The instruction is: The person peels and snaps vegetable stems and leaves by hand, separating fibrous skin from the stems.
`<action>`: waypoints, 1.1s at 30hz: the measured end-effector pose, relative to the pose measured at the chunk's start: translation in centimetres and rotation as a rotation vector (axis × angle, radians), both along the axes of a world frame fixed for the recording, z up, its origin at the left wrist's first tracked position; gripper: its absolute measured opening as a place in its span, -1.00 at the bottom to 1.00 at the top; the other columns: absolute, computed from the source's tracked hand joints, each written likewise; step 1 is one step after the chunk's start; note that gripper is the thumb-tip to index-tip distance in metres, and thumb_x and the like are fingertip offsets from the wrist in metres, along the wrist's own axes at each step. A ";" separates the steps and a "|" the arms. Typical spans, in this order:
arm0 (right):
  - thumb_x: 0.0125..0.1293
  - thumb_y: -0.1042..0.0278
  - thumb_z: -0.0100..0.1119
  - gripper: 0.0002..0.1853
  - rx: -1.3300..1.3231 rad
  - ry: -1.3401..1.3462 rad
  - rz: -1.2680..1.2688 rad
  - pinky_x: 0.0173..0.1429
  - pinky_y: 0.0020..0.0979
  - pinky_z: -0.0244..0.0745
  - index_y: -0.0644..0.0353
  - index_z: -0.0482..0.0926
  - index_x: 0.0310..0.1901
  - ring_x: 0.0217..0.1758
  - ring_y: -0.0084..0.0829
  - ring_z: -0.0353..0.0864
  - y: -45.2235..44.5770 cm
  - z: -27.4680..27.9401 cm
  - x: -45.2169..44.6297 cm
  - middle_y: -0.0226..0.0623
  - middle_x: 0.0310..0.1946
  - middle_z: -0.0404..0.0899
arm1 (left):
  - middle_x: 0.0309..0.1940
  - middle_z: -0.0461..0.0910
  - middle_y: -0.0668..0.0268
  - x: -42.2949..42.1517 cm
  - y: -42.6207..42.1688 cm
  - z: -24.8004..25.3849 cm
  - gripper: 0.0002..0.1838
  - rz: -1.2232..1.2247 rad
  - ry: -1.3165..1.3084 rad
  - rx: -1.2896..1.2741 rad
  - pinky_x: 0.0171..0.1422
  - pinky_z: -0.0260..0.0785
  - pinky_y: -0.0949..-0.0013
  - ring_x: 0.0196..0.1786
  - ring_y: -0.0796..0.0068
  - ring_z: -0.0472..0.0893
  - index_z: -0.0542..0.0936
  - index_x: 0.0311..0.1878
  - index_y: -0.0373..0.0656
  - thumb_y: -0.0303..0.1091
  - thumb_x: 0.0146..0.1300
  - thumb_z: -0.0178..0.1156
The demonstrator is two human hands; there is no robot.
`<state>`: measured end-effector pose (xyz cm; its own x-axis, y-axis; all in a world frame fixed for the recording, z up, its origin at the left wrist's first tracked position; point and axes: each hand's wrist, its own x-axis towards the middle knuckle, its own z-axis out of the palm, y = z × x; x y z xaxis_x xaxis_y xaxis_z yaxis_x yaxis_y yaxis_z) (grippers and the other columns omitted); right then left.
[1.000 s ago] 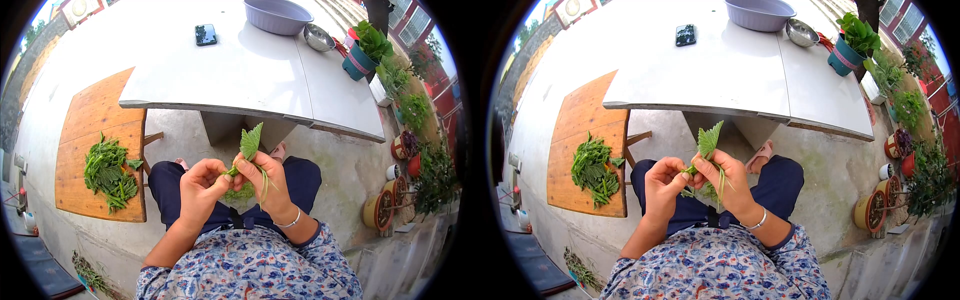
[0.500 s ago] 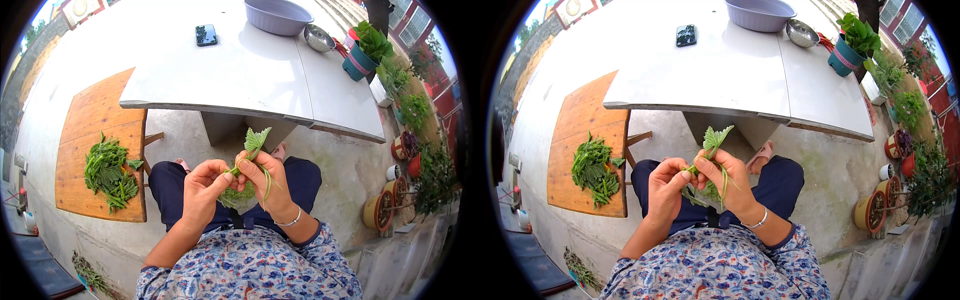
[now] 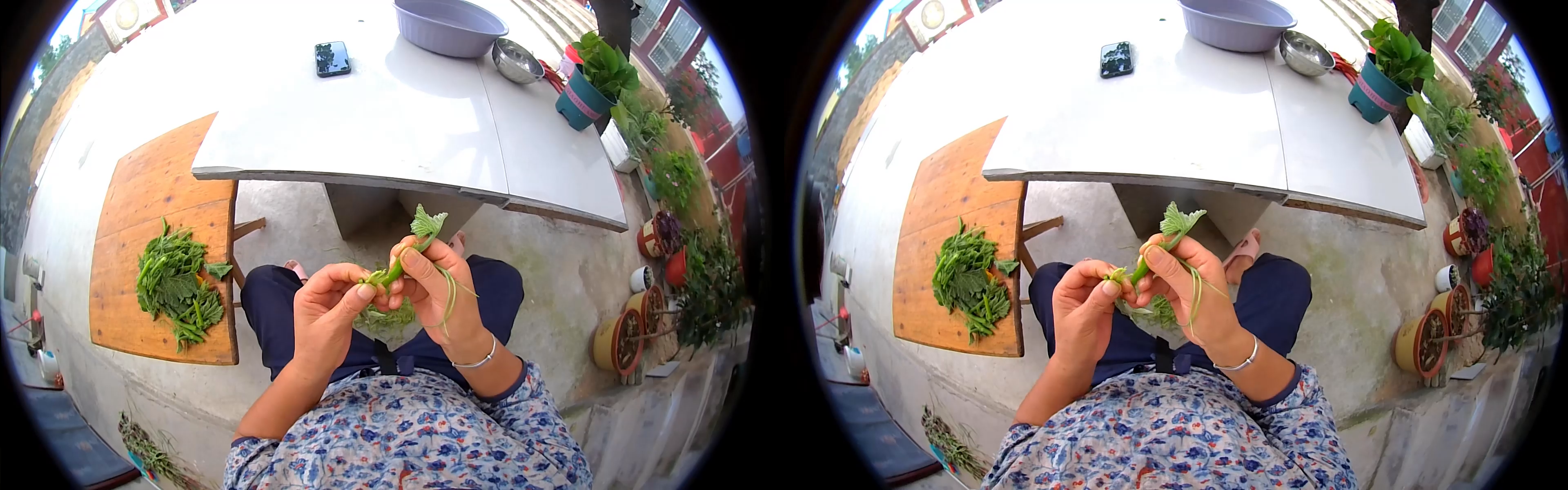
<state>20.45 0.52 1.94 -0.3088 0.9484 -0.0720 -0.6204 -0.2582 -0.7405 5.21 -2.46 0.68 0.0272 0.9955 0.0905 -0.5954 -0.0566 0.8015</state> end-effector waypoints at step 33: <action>0.23 0.31 0.25 -0.82 0.260 -0.548 -0.168 -0.44 -0.66 0.20 0.24 0.54 -0.28 -0.51 -0.79 0.31 0.1 -0.7 -0.8 -0.57 -0.54 0.47 | -0.27 0.60 0.30 -0.9 0.4 -0.2 -0.85 -0.069 0.202 -0.141 -0.07 0.40 0.46 -0.25 0.56 0.56 0.54 -0.10 -0.28 -0.47 0.29 0.16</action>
